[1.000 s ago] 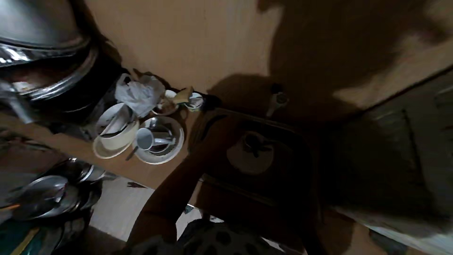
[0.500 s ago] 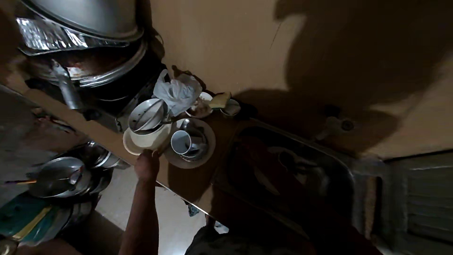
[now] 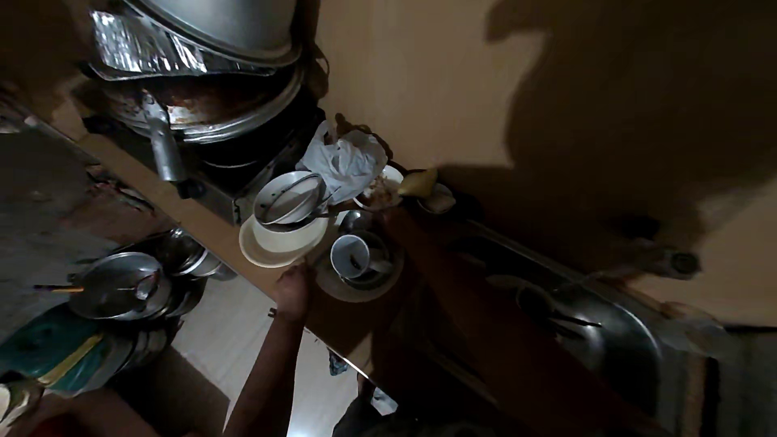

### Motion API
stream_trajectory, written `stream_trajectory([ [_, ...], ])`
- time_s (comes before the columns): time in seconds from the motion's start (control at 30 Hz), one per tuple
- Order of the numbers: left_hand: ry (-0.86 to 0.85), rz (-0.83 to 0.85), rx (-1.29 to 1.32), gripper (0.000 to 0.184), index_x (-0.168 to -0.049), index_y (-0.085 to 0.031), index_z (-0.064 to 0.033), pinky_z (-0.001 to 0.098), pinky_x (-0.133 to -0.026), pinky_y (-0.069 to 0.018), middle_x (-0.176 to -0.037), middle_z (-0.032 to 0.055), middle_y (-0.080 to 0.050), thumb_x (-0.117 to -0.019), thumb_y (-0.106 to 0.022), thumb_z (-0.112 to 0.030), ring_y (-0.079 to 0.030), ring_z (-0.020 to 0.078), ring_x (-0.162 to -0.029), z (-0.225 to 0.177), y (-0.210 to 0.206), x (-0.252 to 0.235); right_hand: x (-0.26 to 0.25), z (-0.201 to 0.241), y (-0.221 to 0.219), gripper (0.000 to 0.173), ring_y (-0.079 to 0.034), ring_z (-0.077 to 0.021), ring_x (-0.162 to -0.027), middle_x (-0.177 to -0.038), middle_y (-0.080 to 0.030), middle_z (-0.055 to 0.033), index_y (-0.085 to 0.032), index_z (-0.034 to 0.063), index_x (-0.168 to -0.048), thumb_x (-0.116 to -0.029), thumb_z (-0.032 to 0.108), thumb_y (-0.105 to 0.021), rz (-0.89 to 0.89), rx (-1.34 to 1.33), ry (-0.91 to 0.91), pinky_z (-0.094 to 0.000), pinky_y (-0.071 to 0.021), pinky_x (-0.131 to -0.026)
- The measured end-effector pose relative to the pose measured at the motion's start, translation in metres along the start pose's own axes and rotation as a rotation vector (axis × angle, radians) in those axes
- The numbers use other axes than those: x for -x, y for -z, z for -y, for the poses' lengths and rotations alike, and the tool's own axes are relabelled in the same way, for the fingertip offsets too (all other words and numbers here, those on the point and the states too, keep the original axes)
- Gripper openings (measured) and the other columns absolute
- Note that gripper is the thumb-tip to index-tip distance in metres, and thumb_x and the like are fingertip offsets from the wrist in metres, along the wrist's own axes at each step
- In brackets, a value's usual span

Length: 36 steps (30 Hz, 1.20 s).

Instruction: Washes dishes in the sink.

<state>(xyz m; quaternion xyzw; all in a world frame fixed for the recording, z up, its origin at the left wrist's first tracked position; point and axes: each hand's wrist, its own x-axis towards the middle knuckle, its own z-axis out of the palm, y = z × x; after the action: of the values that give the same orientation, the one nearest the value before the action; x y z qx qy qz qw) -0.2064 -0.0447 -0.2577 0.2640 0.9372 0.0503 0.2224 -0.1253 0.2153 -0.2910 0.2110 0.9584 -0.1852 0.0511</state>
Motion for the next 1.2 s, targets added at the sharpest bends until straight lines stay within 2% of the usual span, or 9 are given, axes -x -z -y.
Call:
stream_trajectory([
  [0.1, -0.153, -0.326, 0.102, 0.033, -0.116, -0.071, 0.0040, 0.0587, -0.092, -0.0539, -0.111, 0.0262, -0.072, -0.1059, -0.054, -0.023, -0.070, 0.0438, -0.108, 0.009, -0.009, 0.012, 0.007, -0.002, -0.007, 0.032, -0.057, -0.0458, -0.126, -0.131, -0.063, -0.0263, -0.066, -0.0002, -0.128, -0.1017, 0.017, -0.060, -0.057, 0.042, -0.023, -0.0626, -0.0397, -0.109],
  [0.27, -0.369, -0.812, 0.176, 0.021, -0.106, -0.075, 0.0042, 0.0533, -0.076, -0.0600, -0.097, 0.0229, -0.075, -0.0972, -0.066, -0.012, -0.075, 0.0407, -0.089, 0.024, -0.021, 0.013, 0.021, -0.009, -0.017, 0.031, -0.065, -0.0449, -0.107, -0.118, -0.066, -0.0255, -0.067, -0.0015, -0.115, -0.0937, 0.020, -0.073, -0.145, -0.113, -0.154, -0.0640, -0.0527, -0.090],
  [0.43, -0.508, -0.968, 0.176, 0.019, -0.104, -0.075, 0.0039, 0.0487, -0.076, -0.0602, -0.096, 0.0215, -0.075, -0.0964, -0.067, -0.011, -0.075, 0.0373, -0.086, 0.025, -0.005, 0.016, 0.030, -0.007, 0.002, 0.048, -0.062, -0.0431, -0.118, -0.129, -0.063, -0.0266, -0.054, -0.0010, -0.138, -0.0974, 0.021, -0.068, -0.107, -0.375, -0.384, -0.0614, -0.0500, -0.099],
  [0.67, -0.574, -0.924, 0.240, 0.021, -0.108, -0.075, 0.0041, 0.0479, -0.080, -0.0601, -0.100, 0.0226, -0.075, -0.0983, -0.066, -0.012, -0.075, 0.0361, -0.089, 0.004, 0.020, 0.040, 0.073, -0.017, 0.032, 0.046, -0.065, -0.0394, -0.112, -0.122, -0.065, -0.0252, -0.058, -0.0019, -0.133, -0.0963, 0.024, -0.070, -0.315, -0.572, -0.418, -0.0592, -0.0515, -0.097],
  [0.8, -0.726, -0.859, 0.278, 0.022, -0.109, -0.073, 0.0071, 0.0476, -0.082, -0.0584, -0.101, 0.0262, -0.073, -0.0994, -0.064, -0.011, -0.073, 0.0382, -0.091, -0.036, 0.034, 0.057, 0.156, -0.038, 0.047, 0.041, -0.068, -0.0338, -0.095, -0.107, -0.067, -0.0228, -0.059, -0.0036, -0.127, -0.0981, 0.024, -0.068, -0.529, -0.603, -0.442, -0.0510, -0.0560, -0.085],
  [0.87, -0.811, -0.785, 0.278, 0.022, -0.109, -0.072, 0.0080, 0.0515, -0.085, -0.0573, -0.102, 0.0277, -0.073, -0.0989, -0.063, -0.010, -0.072, 0.0415, -0.094, -0.072, 0.035, 0.070, 0.217, -0.046, 0.046, 0.045, -0.067, -0.0340, -0.101, -0.113, -0.067, -0.0234, -0.057, -0.0031, -0.132, -0.0986, 0.025, -0.068, -0.523, -0.634, -0.516, -0.0516, -0.0555, -0.090],
  [1.0, -0.913, -0.411, 0.091, 0.026, -0.120, -0.070, 0.0034, 0.0636, -0.090, -0.0523, -0.113, 0.0297, -0.069, -0.1020, -0.058, -0.011, -0.068, 0.0490, -0.107, -0.164, 0.021, 0.100, 0.336, -0.060, 0.017, 0.047, -0.066, -0.0275, -0.108, -0.123, -0.065, -0.0226, -0.051, -0.0028, -0.142, -0.1020, 0.020, -0.060, -0.416, -0.720, -0.728, -0.0425, -0.0544, -0.095],
  [1.1, -0.887, 0.009, -0.134, 0.030, -0.131, -0.065, -0.0060, 0.0621, -0.091, -0.0522, -0.121, 0.0234, -0.067, -0.1057, -0.054, -0.017, -0.065, 0.0431, -0.110, -0.236, -0.003, 0.105, 0.402, -0.065, -0.011, 0.041, -0.065, -0.0258, -0.102, -0.116, -0.065, -0.0222, -0.054, -0.0066, -0.134, -0.1006, 0.016, -0.061, -0.424, -0.785, -0.894, -0.0401, -0.0550, -0.090],
  [1.2, -1.144, 0.104, -0.148, 0.029, -0.130, -0.066, -0.0010, 0.0595, -0.098, -0.0499, -0.130, 0.0241, -0.063, -0.1018, -0.058, -0.005, -0.060, 0.0433, -0.121, -0.284, -0.036, 0.111, 0.444, -0.065, -0.026, 0.047, -0.064, -0.0255, -0.107, -0.122, -0.064, -0.0242, -0.052, -0.0087, -0.138, -0.0992, 0.014, -0.065, -0.528, -0.886, -1.001, -0.0395, -0.0542, -0.094],
])
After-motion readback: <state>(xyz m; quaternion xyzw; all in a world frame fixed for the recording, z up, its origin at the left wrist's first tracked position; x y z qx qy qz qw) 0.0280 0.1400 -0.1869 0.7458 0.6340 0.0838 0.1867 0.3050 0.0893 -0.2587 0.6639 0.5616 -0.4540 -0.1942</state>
